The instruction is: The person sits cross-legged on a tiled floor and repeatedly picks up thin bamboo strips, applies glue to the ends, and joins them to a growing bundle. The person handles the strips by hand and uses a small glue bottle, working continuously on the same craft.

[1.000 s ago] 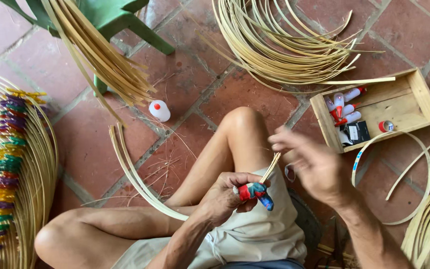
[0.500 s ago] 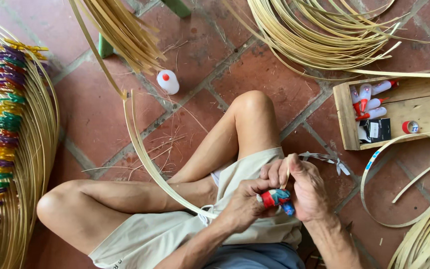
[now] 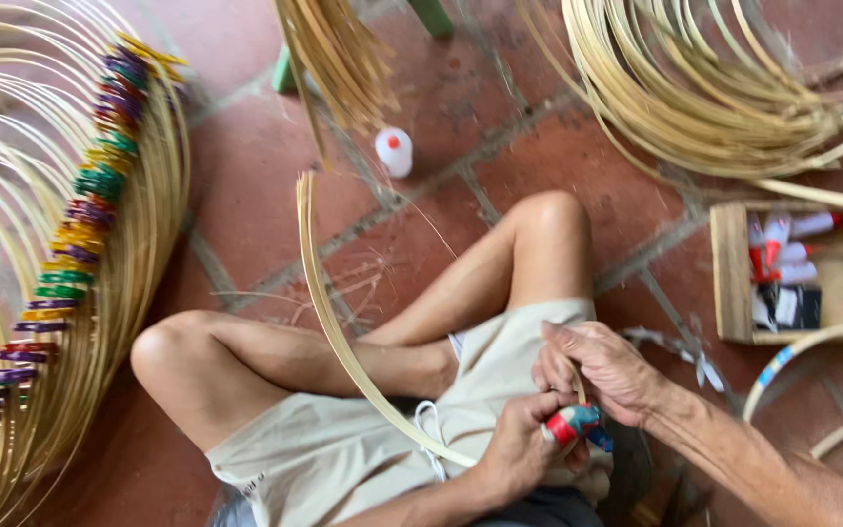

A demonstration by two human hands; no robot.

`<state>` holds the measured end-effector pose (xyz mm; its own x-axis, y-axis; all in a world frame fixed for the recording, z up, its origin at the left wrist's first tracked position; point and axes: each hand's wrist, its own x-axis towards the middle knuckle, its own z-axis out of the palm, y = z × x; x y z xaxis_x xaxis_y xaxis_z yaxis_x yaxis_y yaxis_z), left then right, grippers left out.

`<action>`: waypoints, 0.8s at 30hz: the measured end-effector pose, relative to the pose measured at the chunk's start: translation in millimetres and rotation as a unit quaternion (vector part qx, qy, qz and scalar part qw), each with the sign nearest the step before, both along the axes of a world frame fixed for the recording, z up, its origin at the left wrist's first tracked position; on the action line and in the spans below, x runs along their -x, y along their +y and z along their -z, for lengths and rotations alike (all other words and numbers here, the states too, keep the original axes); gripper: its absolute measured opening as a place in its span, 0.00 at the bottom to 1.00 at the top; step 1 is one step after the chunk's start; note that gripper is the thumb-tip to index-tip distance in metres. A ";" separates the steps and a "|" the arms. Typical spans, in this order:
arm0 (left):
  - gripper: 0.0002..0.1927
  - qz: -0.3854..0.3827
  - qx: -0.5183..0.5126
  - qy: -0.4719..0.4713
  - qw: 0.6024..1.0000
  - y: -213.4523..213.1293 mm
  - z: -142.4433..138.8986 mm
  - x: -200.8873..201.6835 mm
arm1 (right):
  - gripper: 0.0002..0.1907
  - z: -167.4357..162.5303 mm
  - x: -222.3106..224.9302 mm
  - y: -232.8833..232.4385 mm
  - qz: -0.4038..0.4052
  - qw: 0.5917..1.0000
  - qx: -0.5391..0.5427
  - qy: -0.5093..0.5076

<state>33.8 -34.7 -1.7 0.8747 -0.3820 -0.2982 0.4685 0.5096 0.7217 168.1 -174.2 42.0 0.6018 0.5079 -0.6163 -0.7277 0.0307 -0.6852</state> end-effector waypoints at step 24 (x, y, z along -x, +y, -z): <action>0.18 0.201 -0.820 -0.482 0.234 320.9 -90.2 -387.5 | 0.17 161.5 -169.5 -95.1 0.190 0.774 0.459 -0.392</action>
